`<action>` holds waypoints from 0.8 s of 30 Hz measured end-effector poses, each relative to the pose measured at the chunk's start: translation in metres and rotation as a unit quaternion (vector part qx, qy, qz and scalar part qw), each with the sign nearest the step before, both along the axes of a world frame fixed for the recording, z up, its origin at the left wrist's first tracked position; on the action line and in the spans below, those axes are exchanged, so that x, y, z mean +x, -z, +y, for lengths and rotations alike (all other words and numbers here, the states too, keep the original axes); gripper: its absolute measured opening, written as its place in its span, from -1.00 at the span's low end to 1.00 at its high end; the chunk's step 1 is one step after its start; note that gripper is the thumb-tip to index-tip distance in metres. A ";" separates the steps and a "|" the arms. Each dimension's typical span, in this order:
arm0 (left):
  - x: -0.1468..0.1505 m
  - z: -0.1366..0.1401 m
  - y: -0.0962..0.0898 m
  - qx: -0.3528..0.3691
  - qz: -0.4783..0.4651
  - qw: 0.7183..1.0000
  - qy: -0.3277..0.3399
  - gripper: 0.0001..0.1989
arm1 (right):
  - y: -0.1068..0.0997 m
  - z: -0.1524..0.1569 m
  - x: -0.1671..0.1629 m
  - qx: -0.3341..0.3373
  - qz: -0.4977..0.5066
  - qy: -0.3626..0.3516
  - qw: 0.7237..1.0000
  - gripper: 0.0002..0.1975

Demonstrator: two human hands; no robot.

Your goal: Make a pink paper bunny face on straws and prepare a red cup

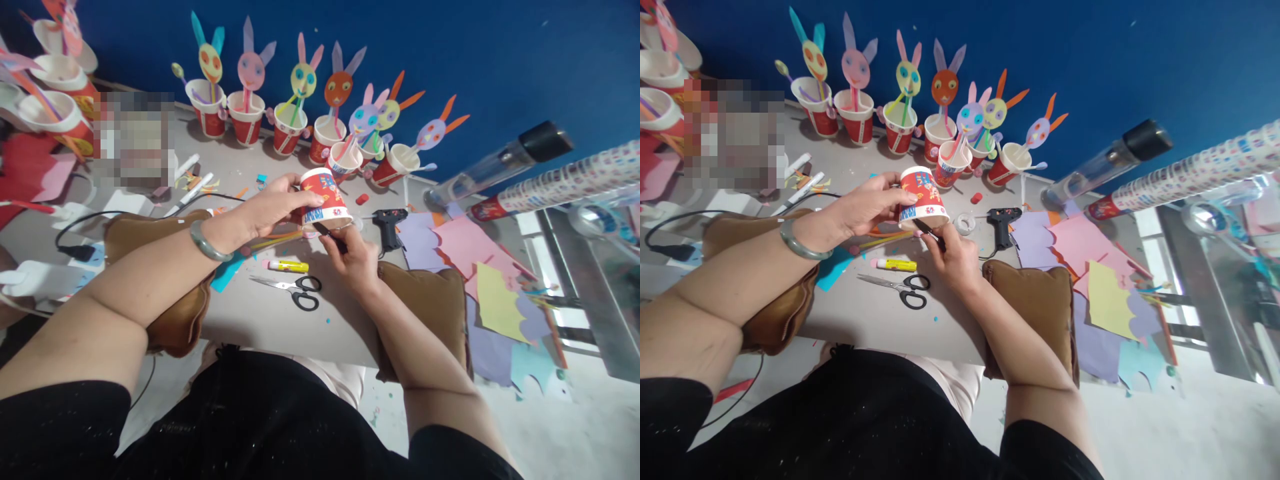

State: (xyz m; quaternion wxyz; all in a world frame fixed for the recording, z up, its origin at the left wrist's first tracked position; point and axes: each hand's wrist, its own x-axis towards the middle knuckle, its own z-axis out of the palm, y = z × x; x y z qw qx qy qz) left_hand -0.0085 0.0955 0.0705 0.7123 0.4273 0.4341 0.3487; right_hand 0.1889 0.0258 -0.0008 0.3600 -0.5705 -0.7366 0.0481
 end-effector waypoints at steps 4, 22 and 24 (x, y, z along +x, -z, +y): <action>-0.001 0.001 0.000 0.005 -0.002 1.000 0.004 -0.74 | 0.000 0.000 0.000 0.022 0.009 -0.005 1.000 -0.58; -0.005 0.007 0.008 -0.006 -0.020 0.994 0.107 -0.75 | 0.003 0.002 0.012 0.086 0.069 -0.052 0.993 -0.82; -0.005 0.006 0.009 0.010 0.004 0.995 0.094 -0.70 | 0.000 0.002 0.010 0.066 0.103 -0.052 0.991 -0.86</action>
